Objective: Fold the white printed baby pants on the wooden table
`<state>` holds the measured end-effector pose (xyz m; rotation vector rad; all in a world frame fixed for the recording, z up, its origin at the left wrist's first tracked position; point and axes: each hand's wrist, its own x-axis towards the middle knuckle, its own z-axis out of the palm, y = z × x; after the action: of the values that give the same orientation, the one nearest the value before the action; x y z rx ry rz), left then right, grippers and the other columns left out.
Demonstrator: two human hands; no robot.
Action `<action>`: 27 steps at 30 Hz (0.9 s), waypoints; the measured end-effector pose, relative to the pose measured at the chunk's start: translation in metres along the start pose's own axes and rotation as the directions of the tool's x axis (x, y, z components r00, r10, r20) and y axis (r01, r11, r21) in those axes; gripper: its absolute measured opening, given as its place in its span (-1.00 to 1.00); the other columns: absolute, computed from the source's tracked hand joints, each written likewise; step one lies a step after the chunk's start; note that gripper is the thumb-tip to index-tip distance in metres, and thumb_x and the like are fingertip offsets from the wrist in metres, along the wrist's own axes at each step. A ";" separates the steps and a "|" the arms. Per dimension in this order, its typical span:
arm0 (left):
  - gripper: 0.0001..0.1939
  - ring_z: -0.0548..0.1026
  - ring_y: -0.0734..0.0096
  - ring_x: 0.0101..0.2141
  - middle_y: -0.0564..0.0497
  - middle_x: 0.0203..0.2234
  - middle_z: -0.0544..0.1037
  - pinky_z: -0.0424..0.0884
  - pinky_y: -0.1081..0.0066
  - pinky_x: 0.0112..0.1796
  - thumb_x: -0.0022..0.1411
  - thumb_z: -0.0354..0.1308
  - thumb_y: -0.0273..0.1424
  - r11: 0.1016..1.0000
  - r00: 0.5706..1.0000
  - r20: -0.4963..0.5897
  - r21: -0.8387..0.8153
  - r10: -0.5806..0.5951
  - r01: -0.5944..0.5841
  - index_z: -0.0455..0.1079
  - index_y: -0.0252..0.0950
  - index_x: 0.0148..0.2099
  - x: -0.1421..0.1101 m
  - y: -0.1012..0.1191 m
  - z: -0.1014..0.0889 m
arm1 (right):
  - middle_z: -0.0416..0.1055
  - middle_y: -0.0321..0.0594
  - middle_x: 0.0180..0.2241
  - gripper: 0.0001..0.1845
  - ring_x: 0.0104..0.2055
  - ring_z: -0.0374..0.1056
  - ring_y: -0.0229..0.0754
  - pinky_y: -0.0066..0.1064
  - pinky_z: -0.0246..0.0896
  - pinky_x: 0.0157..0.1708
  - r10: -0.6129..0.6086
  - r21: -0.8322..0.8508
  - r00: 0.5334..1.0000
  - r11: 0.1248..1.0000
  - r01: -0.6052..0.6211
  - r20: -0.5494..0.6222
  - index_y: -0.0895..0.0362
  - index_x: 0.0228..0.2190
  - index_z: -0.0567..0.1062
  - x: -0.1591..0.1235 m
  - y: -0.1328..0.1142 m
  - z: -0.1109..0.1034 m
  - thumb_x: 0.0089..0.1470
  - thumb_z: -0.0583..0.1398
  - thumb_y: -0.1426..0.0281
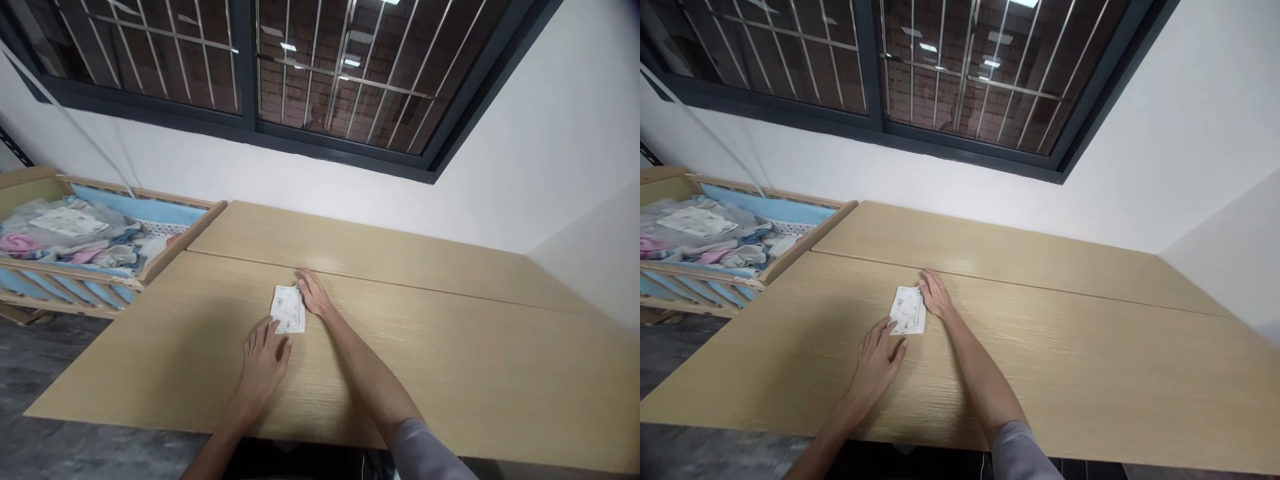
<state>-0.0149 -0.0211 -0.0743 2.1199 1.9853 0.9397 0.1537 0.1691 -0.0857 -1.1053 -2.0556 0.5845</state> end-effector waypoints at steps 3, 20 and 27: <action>-0.54 0.37 0.00 0.14 -0.25 0.15 0.42 0.32 0.03 0.10 0.39 0.00 -0.17 0.996 0.997 0.016 0.048 -0.072 0.071 0.26 -0.29 0.21 0.008 0.003 -0.007 | 0.35 0.00 0.15 -0.55 0.25 0.18 0.00 -0.08 0.02 0.29 -0.031 -0.044 0.999 0.999 0.029 -0.029 0.11 0.12 0.41 -0.003 -0.009 -0.003 0.29 0.07 0.22; -0.68 0.49 0.15 -0.01 -0.14 -0.05 0.57 0.38 0.22 0.02 0.38 -0.10 -0.23 0.980 0.958 0.267 -0.138 -0.102 0.142 0.39 -0.25 -0.01 0.030 0.006 -0.052 | 0.24 -0.33 -0.42 -0.80 -0.35 0.22 -0.15 -0.29 0.21 -0.26 0.351 0.423 0.935 0.841 -0.337 0.047 0.04 -0.40 0.28 -0.101 -0.107 -0.006 0.09 0.22 0.27; -0.66 0.55 0.22 -0.24 0.02 -0.24 0.62 0.47 0.36 -0.20 0.29 0.04 -0.06 0.875 0.858 0.510 -0.442 0.064 0.197 0.48 -0.12 -0.10 -0.043 0.015 -0.115 | 0.37 -0.30 -0.31 -0.67 -0.27 0.32 -0.15 -0.32 0.24 -0.21 0.277 0.727 0.877 0.490 -0.481 0.394 0.01 -0.25 0.42 -0.202 -0.177 -0.039 -0.01 0.39 0.23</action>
<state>-0.0562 -0.1026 0.0098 1.7574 1.3744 0.6650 0.1667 -0.0939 -0.0189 -0.9134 -1.3511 1.7607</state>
